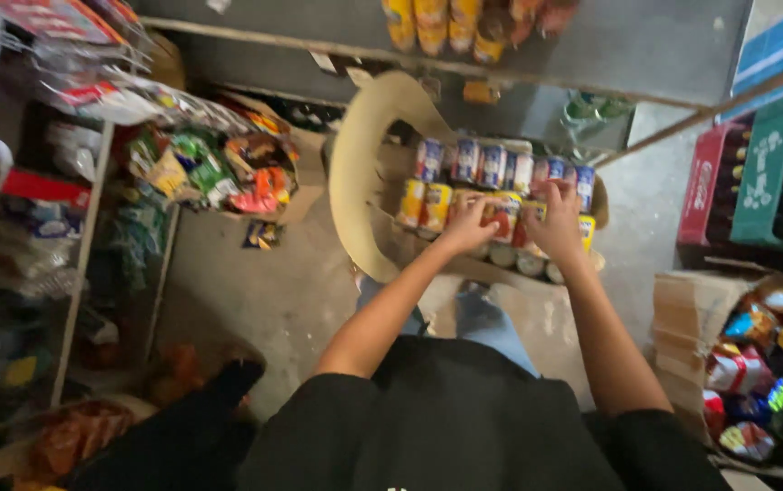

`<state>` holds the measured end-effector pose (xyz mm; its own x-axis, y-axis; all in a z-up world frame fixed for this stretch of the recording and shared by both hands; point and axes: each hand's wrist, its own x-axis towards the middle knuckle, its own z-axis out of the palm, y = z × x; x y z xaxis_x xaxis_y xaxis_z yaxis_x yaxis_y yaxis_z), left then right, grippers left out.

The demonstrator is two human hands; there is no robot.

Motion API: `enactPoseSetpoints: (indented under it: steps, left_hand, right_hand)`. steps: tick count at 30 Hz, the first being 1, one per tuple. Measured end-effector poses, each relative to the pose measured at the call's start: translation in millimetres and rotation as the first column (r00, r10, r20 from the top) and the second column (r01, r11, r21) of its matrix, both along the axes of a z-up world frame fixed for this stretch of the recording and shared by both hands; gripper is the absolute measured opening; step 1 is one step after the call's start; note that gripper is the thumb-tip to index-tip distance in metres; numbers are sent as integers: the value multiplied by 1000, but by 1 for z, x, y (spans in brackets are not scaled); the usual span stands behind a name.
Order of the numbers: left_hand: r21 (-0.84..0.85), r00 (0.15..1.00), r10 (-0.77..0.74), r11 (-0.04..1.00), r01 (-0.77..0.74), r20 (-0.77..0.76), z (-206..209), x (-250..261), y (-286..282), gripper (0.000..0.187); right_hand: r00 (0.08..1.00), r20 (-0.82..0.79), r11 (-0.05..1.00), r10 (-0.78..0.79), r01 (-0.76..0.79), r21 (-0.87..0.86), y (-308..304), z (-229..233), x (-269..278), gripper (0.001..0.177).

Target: The person organizes canned goods on metal shelves in a small store. They pick up cans from a plastic chair and place them onto the shelves, stacking them vertically and aligning them in rows. The person handles various brands of canned sardines and other food items.

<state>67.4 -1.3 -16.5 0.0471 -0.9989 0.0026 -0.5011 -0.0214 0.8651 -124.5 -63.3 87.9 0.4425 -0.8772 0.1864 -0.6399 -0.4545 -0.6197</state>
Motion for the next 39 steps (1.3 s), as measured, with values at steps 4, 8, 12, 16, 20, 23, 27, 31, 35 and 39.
enactPoseSetpoints:
  steps: [4, 8, 12, 16, 20, 23, 27, 31, 35, 39]
  left_hand:
    - [-42, 991, 85, 996, -81, 104, 65, 58, -37, 59]
    - [-327, 976, 168, 938, -116, 137, 164, 116, -98, 56]
    - [-599, 977, 211, 787, -146, 40, 276, 159, -141, 54]
    - [-666, 983, 175, 726, -169, -57, 336, 197, -181, 59]
    - [-834, 943, 331, 513, -204, -28, 333, 225, -231, 61]
    - [-842, 941, 338, 501, -197, -19, 331, 234, -254, 72]
    - [-675, 949, 315, 702, -226, 9, 351, 230, -268, 113]
    - [-447, 956, 286, 864, -231, 60, 356, 225, -270, 125]
    - [-507, 909, 364, 833, -221, 204, 352, 227, -263, 94]
    - [-448, 967, 145, 893, -36, 210, 377, 228, -218, 74]
  right_hand:
    - [997, 79, 995, -2, 10, -97, -15, 73, 64, 43]
    - [987, 160, 964, 26, 18, -264, -48, 158, 128, 45]
    - [969, 240, 894, 64, 51, -444, -92, 222, 186, 40]
    - [950, 290, 800, 114, 85, -594, -139, 266, 237, 40]
    - [967, 255, 695, 8, 178, -697, -168, 258, 259, 42]
    - [958, 258, 648, -125, 276, -710, -171, 236, 263, 40]
    - [921, 358, 680, -152, 360, -638, -158, 233, 262, 37]
    - [914, 388, 739, -120, 343, -579, -156, 227, 256, 39]
    - [898, 435, 772, -72, 326, -545, -157, 227, 252, 43]
    - [866, 499, 833, -2, 278, -478, -149, 223, 252, 57]
